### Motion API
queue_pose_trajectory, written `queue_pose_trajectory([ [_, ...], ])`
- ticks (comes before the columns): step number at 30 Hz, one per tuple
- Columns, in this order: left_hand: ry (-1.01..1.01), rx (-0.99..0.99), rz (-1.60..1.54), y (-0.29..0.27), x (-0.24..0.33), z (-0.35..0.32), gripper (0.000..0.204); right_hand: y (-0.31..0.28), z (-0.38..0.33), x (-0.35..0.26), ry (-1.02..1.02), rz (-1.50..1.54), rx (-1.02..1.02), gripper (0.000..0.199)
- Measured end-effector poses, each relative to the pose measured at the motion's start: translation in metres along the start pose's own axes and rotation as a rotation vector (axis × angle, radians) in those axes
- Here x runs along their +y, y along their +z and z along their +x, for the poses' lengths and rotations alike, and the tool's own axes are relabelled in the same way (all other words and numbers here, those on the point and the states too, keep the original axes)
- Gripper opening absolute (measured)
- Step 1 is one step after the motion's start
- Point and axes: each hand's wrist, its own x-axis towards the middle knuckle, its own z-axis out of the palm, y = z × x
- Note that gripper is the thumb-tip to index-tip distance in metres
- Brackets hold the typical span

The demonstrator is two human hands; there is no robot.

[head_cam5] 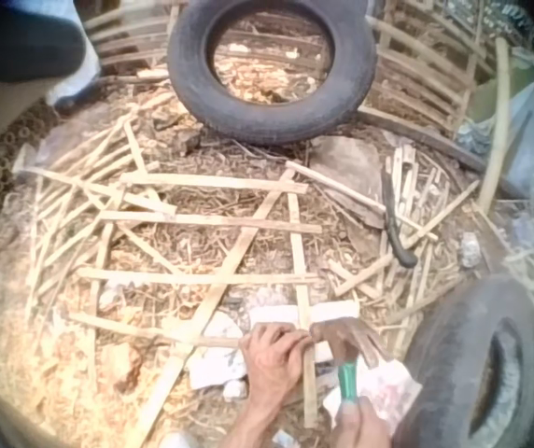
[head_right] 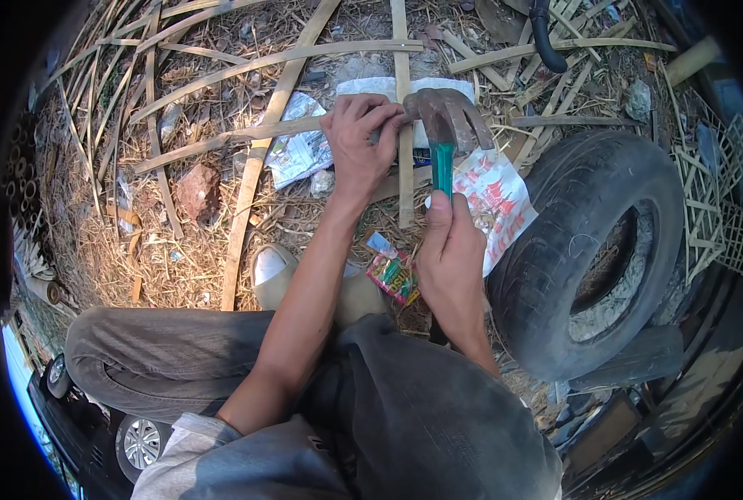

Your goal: The person positions thin bamboo strips into a grid pattern and hammers small nails into the overlapping sections.

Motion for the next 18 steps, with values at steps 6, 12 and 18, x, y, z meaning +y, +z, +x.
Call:
queue_pose_trajectory([
  [6, -0.003, 0.006, 0.024, -0.005, -0.007, -0.005, 0.009, 0.005, -0.007, -0.015, -0.089, 0.166, 0.149, 0.045],
  [12, 0.008, 0.016, 0.027, -0.004, -0.006, -0.005, 0.010, 0.007, 0.002, 0.007, -0.037, -0.049, 0.000, 0.042],
  [18, 0.002, 0.006, 0.013, -0.005, -0.007, -0.006, 0.011, 0.009, -0.008, 0.001, -0.114, 0.088, 0.122, 0.044],
])
